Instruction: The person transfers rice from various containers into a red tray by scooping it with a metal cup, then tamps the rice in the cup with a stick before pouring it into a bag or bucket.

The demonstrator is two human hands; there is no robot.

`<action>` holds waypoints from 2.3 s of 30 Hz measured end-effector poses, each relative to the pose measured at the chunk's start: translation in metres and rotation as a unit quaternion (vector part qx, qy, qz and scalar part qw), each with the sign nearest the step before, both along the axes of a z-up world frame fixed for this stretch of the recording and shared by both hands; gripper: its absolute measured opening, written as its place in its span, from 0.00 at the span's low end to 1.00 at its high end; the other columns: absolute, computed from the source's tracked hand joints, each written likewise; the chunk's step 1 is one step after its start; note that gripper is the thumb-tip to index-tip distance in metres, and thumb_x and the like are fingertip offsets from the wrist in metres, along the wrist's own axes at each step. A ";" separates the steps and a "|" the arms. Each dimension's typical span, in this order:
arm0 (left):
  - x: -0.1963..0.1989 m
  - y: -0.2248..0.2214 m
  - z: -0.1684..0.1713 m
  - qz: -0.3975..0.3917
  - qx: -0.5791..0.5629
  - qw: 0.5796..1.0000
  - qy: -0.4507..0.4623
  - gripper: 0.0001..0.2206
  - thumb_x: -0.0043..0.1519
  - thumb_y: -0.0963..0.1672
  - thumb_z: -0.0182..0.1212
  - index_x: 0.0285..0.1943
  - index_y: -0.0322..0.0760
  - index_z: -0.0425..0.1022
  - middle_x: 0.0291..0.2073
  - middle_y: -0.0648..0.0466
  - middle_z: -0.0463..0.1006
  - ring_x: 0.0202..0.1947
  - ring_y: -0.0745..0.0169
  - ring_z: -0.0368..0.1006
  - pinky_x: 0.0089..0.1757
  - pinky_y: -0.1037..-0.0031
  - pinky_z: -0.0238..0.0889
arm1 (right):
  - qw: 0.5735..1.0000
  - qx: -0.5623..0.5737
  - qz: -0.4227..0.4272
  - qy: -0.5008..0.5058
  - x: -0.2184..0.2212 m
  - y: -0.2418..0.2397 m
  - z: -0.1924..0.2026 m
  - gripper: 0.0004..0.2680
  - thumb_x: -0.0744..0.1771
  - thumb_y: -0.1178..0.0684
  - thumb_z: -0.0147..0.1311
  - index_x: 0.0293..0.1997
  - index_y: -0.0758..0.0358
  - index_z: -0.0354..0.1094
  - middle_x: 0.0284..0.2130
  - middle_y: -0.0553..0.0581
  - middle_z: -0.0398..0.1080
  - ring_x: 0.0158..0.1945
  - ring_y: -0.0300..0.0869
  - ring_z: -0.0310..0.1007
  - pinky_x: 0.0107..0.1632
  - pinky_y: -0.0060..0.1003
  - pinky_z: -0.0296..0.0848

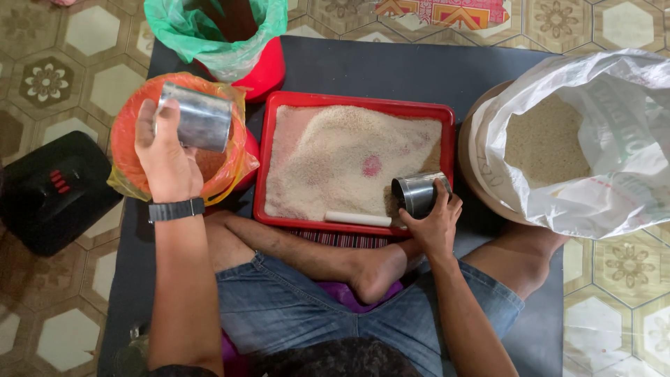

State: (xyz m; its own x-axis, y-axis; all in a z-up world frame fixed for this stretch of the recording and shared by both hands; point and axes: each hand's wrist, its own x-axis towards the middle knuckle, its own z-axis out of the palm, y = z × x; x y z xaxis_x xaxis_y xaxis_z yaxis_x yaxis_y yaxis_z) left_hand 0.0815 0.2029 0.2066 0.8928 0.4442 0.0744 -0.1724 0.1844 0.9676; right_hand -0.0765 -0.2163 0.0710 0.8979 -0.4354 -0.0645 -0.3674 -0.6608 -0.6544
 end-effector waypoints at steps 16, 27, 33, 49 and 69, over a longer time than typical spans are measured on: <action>-0.002 0.001 0.035 -0.027 -0.136 0.990 0.015 0.34 0.61 0.53 0.82 0.64 0.28 0.67 0.54 0.35 0.72 0.56 0.41 0.71 0.56 0.33 0.64 | 1.000 -0.007 -0.012 0.007 0.003 -0.001 -0.001 0.38 0.53 0.42 0.72 0.70 0.44 0.52 0.57 0.68 0.52 0.60 0.71 0.58 0.51 0.70 0.69; -0.013 -0.017 0.082 0.011 -0.231 0.967 0.105 0.30 0.47 0.50 0.70 0.57 0.32 0.72 0.52 0.46 0.77 0.51 0.55 0.77 0.51 0.66 0.74 | 0.995 -0.061 0.049 -0.059 -0.003 0.001 0.006 0.37 0.56 0.48 0.70 0.71 0.59 0.50 0.56 0.72 0.56 0.57 0.62 0.57 0.61 0.57 0.59; -0.015 -0.013 0.078 0.014 -0.213 0.970 0.114 0.31 0.48 0.51 0.69 0.58 0.32 0.70 0.53 0.45 0.75 0.51 0.54 0.75 0.52 0.65 0.74 | 0.994 -0.071 0.050 -0.062 -0.003 0.000 -0.001 0.38 0.55 0.47 0.70 0.71 0.57 0.49 0.56 0.72 0.55 0.57 0.63 0.57 0.62 0.58 0.59; -0.042 -0.043 0.028 0.157 0.153 0.976 0.007 0.27 0.70 0.44 0.72 0.73 0.29 0.62 0.67 0.30 0.63 0.71 0.41 0.57 0.67 0.51 0.49 | 0.995 0.048 -0.048 -0.079 -0.001 -0.003 -0.016 0.39 0.53 0.46 0.74 0.71 0.48 0.54 0.62 0.70 0.48 0.66 0.72 0.53 0.61 0.69 0.61; -0.105 -0.121 -0.097 0.072 0.102 0.926 0.355 0.35 0.55 0.46 0.73 0.73 0.38 0.64 0.65 0.36 0.68 0.67 0.45 0.64 0.65 0.59 0.54 | 0.917 -0.159 0.366 -0.030 0.227 0.133 -0.007 0.50 0.52 0.53 0.77 0.79 0.52 0.35 0.68 0.68 0.47 0.73 0.65 0.45 0.72 0.56 0.59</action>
State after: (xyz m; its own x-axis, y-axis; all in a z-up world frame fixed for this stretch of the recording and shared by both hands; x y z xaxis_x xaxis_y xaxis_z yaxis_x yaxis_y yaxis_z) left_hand -0.0236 0.0822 0.1097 0.6811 0.6041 -0.4136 0.5130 0.0092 0.8583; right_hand 0.1500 -0.0829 0.0641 0.9548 0.2966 0.0199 0.2804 -0.8765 -0.3913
